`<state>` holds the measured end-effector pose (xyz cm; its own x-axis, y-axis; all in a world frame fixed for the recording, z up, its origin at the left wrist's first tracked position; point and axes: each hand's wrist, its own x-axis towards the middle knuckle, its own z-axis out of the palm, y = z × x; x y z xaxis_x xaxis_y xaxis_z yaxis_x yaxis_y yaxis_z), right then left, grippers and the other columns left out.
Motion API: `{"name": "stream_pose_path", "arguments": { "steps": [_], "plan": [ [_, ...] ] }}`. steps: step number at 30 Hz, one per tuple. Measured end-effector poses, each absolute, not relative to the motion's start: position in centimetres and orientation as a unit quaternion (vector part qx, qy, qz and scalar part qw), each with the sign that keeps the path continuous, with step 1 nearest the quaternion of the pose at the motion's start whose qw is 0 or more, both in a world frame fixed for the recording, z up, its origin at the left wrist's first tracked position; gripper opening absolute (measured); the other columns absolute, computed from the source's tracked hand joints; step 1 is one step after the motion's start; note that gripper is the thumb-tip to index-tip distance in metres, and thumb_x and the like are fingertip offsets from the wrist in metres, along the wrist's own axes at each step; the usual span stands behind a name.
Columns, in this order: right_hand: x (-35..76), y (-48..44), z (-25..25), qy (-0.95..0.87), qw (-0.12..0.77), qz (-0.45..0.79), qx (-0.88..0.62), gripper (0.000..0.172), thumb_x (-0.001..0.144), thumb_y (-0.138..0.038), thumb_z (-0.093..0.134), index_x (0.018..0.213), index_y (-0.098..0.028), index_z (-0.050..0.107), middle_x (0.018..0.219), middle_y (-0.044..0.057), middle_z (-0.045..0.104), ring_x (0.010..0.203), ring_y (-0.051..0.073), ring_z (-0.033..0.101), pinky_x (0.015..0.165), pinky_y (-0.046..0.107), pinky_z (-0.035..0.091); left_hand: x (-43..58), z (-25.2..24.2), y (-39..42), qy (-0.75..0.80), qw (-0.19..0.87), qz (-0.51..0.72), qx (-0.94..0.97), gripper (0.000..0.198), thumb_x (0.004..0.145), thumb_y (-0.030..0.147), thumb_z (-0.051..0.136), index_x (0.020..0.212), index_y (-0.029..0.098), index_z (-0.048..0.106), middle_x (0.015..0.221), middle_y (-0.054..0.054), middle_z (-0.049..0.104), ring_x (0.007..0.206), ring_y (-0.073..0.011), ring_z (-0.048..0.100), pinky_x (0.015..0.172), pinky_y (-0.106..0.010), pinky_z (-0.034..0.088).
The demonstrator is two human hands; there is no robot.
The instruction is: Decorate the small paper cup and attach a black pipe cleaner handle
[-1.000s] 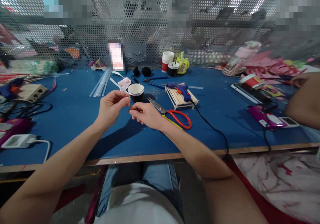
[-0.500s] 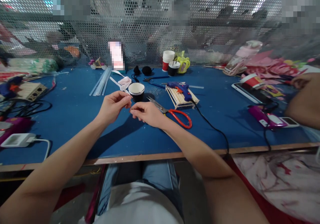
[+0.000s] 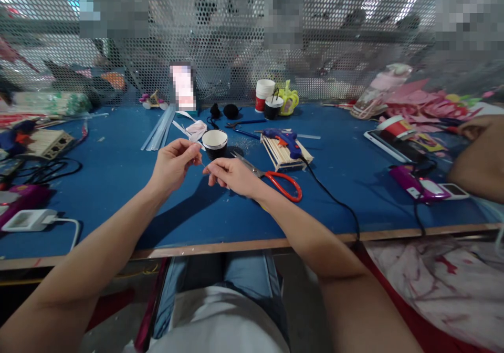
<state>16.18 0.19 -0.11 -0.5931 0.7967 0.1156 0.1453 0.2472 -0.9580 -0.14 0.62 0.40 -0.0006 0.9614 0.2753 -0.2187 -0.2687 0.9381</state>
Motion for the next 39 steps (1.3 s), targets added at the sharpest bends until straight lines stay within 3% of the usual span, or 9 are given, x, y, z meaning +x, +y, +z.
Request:
{"name": "stream_pose_path", "arguments": {
  "steps": [7, 16, 21, 30, 39],
  "plan": [
    [15.94, 0.1, -0.14, -0.747, 0.3, 0.504, -0.315, 0.022, 0.083, -0.033, 0.048, 0.091, -0.014, 0.056, 0.065, 0.0, 0.059, 0.056, 0.007, 0.048, 0.054, 0.02, 0.039, -0.26, -0.02, 0.86, 0.358, 0.521, 0.599, 0.491, 0.018, 0.067, 0.029, 0.068, 0.067, 0.014, 0.057, 0.056, 0.001, 0.056, 0.048, -0.0063, 0.05, 0.046, -0.02, 0.038],
    [16.03, 0.02, -0.32, -0.739, 0.304, 0.511, -0.317, 0.024, 0.082, -0.035, 0.049, 0.088, -0.014, 0.058, 0.063, 0.0, 0.058, 0.054, 0.007, 0.047, 0.051, 0.021, 0.038, 0.07, 0.34, 0.54, 0.345, 0.512, 0.616, 0.488, 0.017, 0.066, 0.027, 0.068, 0.067, 0.015, 0.057, 0.056, 0.002, 0.055, 0.048, -0.0058, 0.05, 0.047, -0.02, 0.037],
    [15.85, 0.01, -0.11, -0.748, 0.322, 0.474, -0.334, 0.023, 0.08, -0.034, 0.052, 0.088, -0.014, 0.058, 0.069, 0.001, 0.059, 0.06, 0.008, 0.05, 0.058, 0.022, 0.042, -0.07, 0.16, 0.67, 0.349, 0.522, 0.602, 0.493, 0.018, 0.065, 0.028, 0.069, 0.066, 0.015, 0.057, 0.056, 0.002, 0.056, 0.048, -0.0061, 0.05, 0.047, -0.02, 0.038],
    [16.05, 0.19, -0.35, -0.725, 0.337, 0.499, -0.333, 0.022, 0.08, -0.034, 0.052, 0.087, -0.014, 0.057, 0.064, -0.001, 0.055, 0.054, 0.007, 0.048, 0.048, 0.019, 0.038, -0.42, -0.16, 0.98, 0.293, 0.572, 0.569, 0.513, 0.018, 0.071, 0.03, 0.065, 0.077, 0.013, 0.061, 0.068, -0.002, 0.06, 0.057, -0.008, 0.056, 0.056, -0.022, 0.045],
    [15.94, 0.0, -0.2, -0.755, 0.353, 0.412, -0.369, 0.02, 0.08, -0.033, 0.051, 0.078, -0.014, 0.057, 0.062, 0.0, 0.057, 0.054, 0.008, 0.05, 0.053, 0.021, 0.04, -0.23, -0.08, 0.89, 0.336, 0.491, 0.581, 0.556, 0.016, 0.068, 0.024, 0.065, 0.078, 0.013, 0.06, 0.062, -0.001, 0.061, 0.055, -0.0089, 0.058, 0.058, -0.023, 0.046]
  ]
}}
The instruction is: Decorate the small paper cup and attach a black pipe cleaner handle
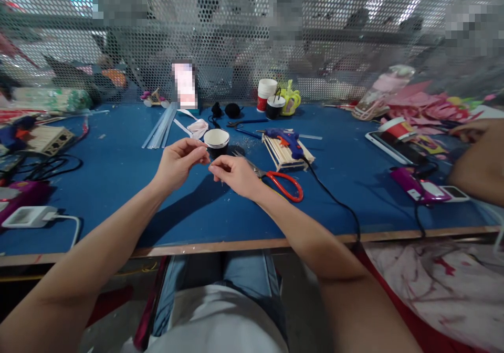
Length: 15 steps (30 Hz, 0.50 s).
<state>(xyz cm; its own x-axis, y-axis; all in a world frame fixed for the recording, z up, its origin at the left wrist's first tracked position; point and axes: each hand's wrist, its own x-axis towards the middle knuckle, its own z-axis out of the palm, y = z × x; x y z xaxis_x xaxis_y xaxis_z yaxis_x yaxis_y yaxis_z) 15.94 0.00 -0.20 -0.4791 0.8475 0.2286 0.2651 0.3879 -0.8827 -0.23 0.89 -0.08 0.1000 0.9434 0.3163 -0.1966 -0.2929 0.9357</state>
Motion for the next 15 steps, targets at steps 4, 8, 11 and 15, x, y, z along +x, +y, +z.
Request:
{"name": "stream_pose_path", "arguments": {
  "steps": [4, 8, 11, 15],
  "plan": [
    [15.98, 0.03, -0.46, -0.785, 0.365, 0.326, -0.379, 0.017, 0.081, -0.028, 0.05, 0.078, -0.014, 0.059, 0.064, 0.001, 0.059, 0.059, 0.01, 0.053, 0.058, 0.022, 0.04, -0.27, -0.02, 0.86, 0.355, 0.455, 0.566, 0.588, 0.015, 0.066, 0.02, 0.065, 0.078, 0.013, 0.059, 0.059, 0.001, 0.059, 0.055, -0.009, 0.057, 0.056, -0.022, 0.045],
    [16.01, 0.07, -0.79, -0.8, 0.355, 0.283, -0.392, 0.017, 0.082, -0.027, 0.048, 0.079, -0.015, 0.06, 0.064, 0.0, 0.06, 0.059, 0.009, 0.053, 0.058, 0.022, 0.038, -0.3, -0.03, 0.84, 0.378, 0.431, 0.554, 0.603, 0.014, 0.067, 0.019, 0.064, 0.078, 0.013, 0.059, 0.061, 0.001, 0.059, 0.057, -0.0098, 0.059, 0.057, -0.023, 0.046],
    [16.0, 0.01, -0.73, -0.802, 0.347, 0.275, -0.401, 0.017, 0.082, -0.026, 0.048, 0.078, -0.016, 0.061, 0.063, -0.001, 0.06, 0.054, 0.008, 0.05, 0.055, 0.021, 0.036, -0.27, -0.21, 0.93, 0.388, 0.419, 0.548, 0.611, 0.013, 0.067, 0.02, 0.064, 0.077, 0.013, 0.059, 0.062, 0.001, 0.059, 0.057, -0.01, 0.059, 0.057, -0.023, 0.047],
    [16.01, 0.03, -0.43, -0.793, 0.345, 0.299, -0.403, 0.016, 0.081, -0.026, 0.049, 0.077, -0.015, 0.06, 0.061, -0.001, 0.059, 0.052, 0.007, 0.048, 0.052, 0.021, 0.036, -0.58, -0.4, 1.32, 0.371, 0.441, 0.551, 0.603, 0.015, 0.068, 0.021, 0.065, 0.079, 0.013, 0.059, 0.062, 0.0, 0.06, 0.057, -0.0093, 0.058, 0.057, -0.023, 0.046]
  ]
}}
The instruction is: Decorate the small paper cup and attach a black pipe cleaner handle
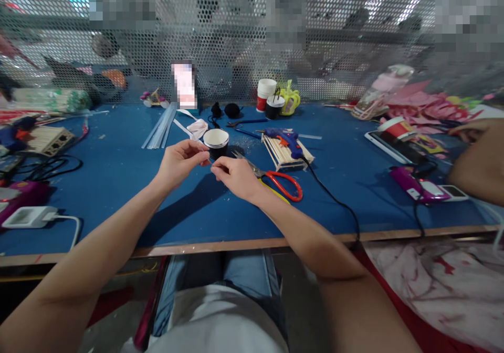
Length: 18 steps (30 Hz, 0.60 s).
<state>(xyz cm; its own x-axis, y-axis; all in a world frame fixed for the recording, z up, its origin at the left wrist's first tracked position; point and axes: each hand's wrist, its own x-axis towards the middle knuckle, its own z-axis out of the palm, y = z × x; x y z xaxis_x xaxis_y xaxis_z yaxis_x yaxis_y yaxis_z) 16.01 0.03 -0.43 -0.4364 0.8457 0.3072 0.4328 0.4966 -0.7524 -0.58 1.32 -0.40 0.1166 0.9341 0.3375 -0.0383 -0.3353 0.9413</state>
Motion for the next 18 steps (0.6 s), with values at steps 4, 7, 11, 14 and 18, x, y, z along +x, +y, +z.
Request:
{"name": "stream_pose_path", "arguments": {
  "steps": [4, 7, 11, 14, 18],
  "plan": [
    [16.0, 0.2, -0.2, -0.762, 0.343, 0.393, -0.383, 0.019, 0.08, -0.03, 0.051, 0.079, -0.014, 0.059, 0.06, 0.0, 0.058, 0.051, 0.008, 0.049, 0.05, 0.021, 0.039, -1.5, 0.0, 1.8, 0.327, 0.514, 0.559, 0.563, 0.02, 0.072, 0.024, 0.062, 0.088, 0.013, 0.061, 0.074, -0.003, 0.064, 0.065, -0.0104, 0.061, 0.063, -0.025, 0.048],
    [16.0, 0.2, -0.3, -0.748, 0.342, 0.437, -0.365, 0.02, 0.08, -0.032, 0.052, 0.081, -0.013, 0.059, 0.061, 0.001, 0.057, 0.052, 0.007, 0.049, 0.049, 0.02, 0.04, -1.9, 0.3, 2.0, 0.317, 0.528, 0.56, 0.554, 0.019, 0.072, 0.025, 0.062, 0.087, 0.013, 0.063, 0.074, -0.003, 0.064, 0.064, -0.0104, 0.062, 0.063, -0.025, 0.048],
    [15.8, 0.1, -0.3, -0.745, 0.359, 0.441, -0.349, 0.021, 0.081, -0.034, 0.05, 0.083, -0.014, 0.058, 0.061, 0.0, 0.056, 0.051, 0.007, 0.048, 0.049, 0.02, 0.039, -1.6, 0.3, 1.7, 0.32, 0.512, 0.564, 0.564, 0.015, 0.071, 0.025, 0.063, 0.081, 0.013, 0.062, 0.071, -0.003, 0.064, 0.061, -0.0101, 0.061, 0.061, -0.024, 0.048],
    [15.8, 0.1, -0.2, -0.745, 0.366, 0.437, -0.348, 0.021, 0.082, -0.034, 0.049, 0.082, -0.014, 0.056, 0.06, -0.001, 0.056, 0.049, 0.007, 0.046, 0.047, 0.02, 0.038, -1.1, 0.0, 1.4, 0.322, 0.506, 0.558, 0.573, 0.015, 0.07, 0.025, 0.064, 0.078, 0.013, 0.062, 0.068, -0.002, 0.064, 0.059, -0.0096, 0.059, 0.059, -0.024, 0.048],
    [15.8, 0.1, -0.3, -0.754, 0.37, 0.409, -0.356, 0.02, 0.081, -0.034, 0.05, 0.08, -0.014, 0.057, 0.059, -0.001, 0.056, 0.048, 0.006, 0.046, 0.048, 0.02, 0.037, -0.8, 0.1, 1.1, 0.338, 0.495, 0.555, 0.577, 0.016, 0.069, 0.026, 0.064, 0.078, 0.013, 0.062, 0.066, -0.002, 0.063, 0.058, -0.0097, 0.058, 0.059, -0.025, 0.047]
  ]
}}
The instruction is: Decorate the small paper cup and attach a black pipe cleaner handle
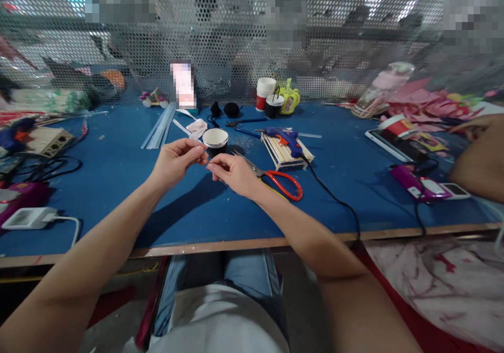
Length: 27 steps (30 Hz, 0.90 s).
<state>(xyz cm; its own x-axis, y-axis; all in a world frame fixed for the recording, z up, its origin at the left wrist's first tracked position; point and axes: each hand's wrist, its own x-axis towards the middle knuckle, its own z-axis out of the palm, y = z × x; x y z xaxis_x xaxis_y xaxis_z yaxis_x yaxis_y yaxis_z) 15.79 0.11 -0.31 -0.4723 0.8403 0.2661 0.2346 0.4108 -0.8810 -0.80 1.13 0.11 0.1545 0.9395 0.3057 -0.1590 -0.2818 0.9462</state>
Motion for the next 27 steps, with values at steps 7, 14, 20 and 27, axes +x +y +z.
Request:
{"name": "stream_pose_path", "arguments": {
  "steps": [7, 14, 20, 27],
  "plan": [
    [15.75, 0.07, -0.9, -0.784, 0.384, 0.274, -0.404, 0.016, 0.081, -0.029, 0.051, 0.081, -0.016, 0.06, 0.063, 0.0, 0.06, 0.056, 0.009, 0.054, 0.056, 0.022, 0.039, -0.53, 0.08, 1.01, 0.384, 0.461, 0.548, 0.583, 0.017, 0.067, 0.026, 0.065, 0.076, 0.012, 0.065, 0.064, -0.003, 0.064, 0.057, -0.0098, 0.057, 0.057, -0.024, 0.045],
    [15.72, -0.04, -0.8, -0.792, 0.376, 0.245, -0.414, 0.015, 0.08, -0.027, 0.051, 0.081, -0.016, 0.061, 0.066, 0.0, 0.061, 0.058, 0.01, 0.055, 0.058, 0.023, 0.039, -0.57, -0.01, 1.01, 0.407, 0.454, 0.533, 0.586, 0.02, 0.068, 0.029, 0.064, 0.079, 0.012, 0.066, 0.069, -0.004, 0.066, 0.062, -0.0122, 0.061, 0.061, -0.026, 0.049],
    [15.85, 0.0, -0.72, -0.797, 0.37, 0.245, -0.411, 0.017, 0.081, -0.029, 0.05, 0.08, -0.016, 0.061, 0.065, 0.0, 0.061, 0.057, 0.01, 0.053, 0.057, 0.023, 0.037, -0.74, 0.06, 1.08, 0.394, 0.497, 0.526, 0.567, 0.02, 0.067, 0.03, 0.067, 0.08, 0.014, 0.068, 0.072, -0.004, 0.067, 0.064, -0.0121, 0.061, 0.064, -0.027, 0.049],
    [15.91, -0.1, -0.49, -0.803, 0.365, 0.249, -0.4, 0.017, 0.082, -0.028, 0.049, 0.079, -0.016, 0.06, 0.062, -0.001, 0.06, 0.054, 0.009, 0.05, 0.055, 0.022, 0.036, -0.76, 0.24, 1.02, 0.392, 0.492, 0.52, 0.578, 0.02, 0.067, 0.031, 0.066, 0.078, 0.013, 0.068, 0.07, -0.005, 0.066, 0.063, -0.0124, 0.06, 0.064, -0.028, 0.05]
  ]
}}
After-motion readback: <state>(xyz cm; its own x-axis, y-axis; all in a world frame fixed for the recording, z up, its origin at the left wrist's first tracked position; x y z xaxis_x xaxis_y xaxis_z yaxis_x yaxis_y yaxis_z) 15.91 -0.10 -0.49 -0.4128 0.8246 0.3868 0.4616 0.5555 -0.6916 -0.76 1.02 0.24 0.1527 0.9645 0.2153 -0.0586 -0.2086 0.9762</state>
